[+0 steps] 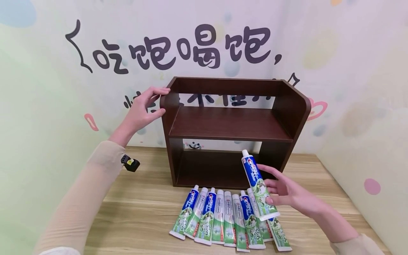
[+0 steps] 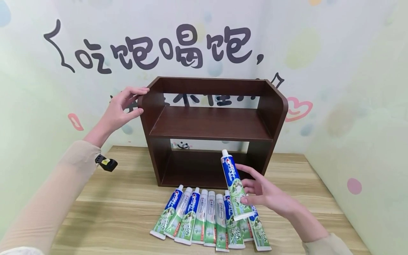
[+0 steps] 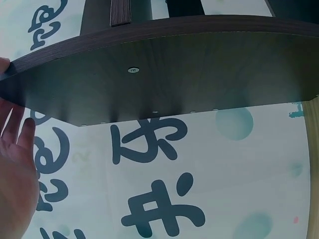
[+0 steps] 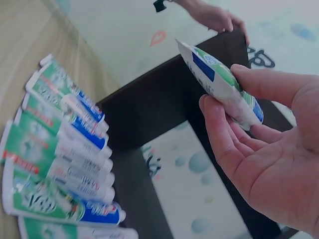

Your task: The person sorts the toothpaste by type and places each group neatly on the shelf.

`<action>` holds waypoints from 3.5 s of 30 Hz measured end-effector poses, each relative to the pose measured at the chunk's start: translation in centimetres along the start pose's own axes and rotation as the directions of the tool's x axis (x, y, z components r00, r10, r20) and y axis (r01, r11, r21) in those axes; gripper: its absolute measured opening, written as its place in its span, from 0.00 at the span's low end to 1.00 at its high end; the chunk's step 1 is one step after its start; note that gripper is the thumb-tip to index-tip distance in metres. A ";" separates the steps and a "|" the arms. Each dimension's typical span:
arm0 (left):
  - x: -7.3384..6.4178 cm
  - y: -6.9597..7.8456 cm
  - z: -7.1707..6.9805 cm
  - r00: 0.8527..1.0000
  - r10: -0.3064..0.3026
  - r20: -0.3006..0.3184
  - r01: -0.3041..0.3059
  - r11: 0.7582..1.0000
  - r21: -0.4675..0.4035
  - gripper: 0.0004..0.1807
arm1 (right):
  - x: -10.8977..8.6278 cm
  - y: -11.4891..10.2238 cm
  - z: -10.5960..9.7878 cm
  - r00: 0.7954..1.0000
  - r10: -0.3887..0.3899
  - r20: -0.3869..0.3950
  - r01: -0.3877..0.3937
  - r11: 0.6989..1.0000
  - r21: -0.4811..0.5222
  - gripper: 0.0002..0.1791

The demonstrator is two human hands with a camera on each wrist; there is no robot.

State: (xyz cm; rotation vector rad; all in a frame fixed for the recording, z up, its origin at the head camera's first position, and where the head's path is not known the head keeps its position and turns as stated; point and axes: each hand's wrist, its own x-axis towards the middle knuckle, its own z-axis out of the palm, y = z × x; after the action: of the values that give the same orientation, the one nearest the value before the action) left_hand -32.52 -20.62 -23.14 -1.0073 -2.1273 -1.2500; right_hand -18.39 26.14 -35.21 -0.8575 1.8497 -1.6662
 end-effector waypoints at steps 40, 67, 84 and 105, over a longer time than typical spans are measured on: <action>-0.1 0.0 0.1 1.000 -0.021 -0.017 0.021 1.000 0.007 0.25 | 10.4 -8.5 0.3 0.956 -0.033 -0.290 -0.037 0.972 -0.234 0.51; -0.4 -0.4 -0.2 1.000 -0.004 -0.023 0.003 1.000 -0.012 0.24 | 19.2 -10.7 0.0 0.932 -0.066 -0.355 0.040 0.996 -0.080 0.51; -0.2 -0.2 -0.3 1.000 -0.001 -0.020 0.001 1.000 -0.025 0.24 | 24.3 -9.7 0.7 0.925 -0.094 -0.368 0.078 0.995 -0.058 0.56; -0.1 -0.1 -0.1 0.999 -0.030 -0.020 0.030 1.000 0.001 0.26 | 27.8 -8.6 1.8 0.928 -0.068 -0.366 0.027 0.993 -0.117 0.59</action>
State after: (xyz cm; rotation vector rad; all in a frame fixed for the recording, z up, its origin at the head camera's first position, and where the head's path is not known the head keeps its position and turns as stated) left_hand -32.50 -20.81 -23.24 -0.9611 -2.1356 -1.2673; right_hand -34.83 4.00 -25.67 -0.6675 2.2039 -1.8720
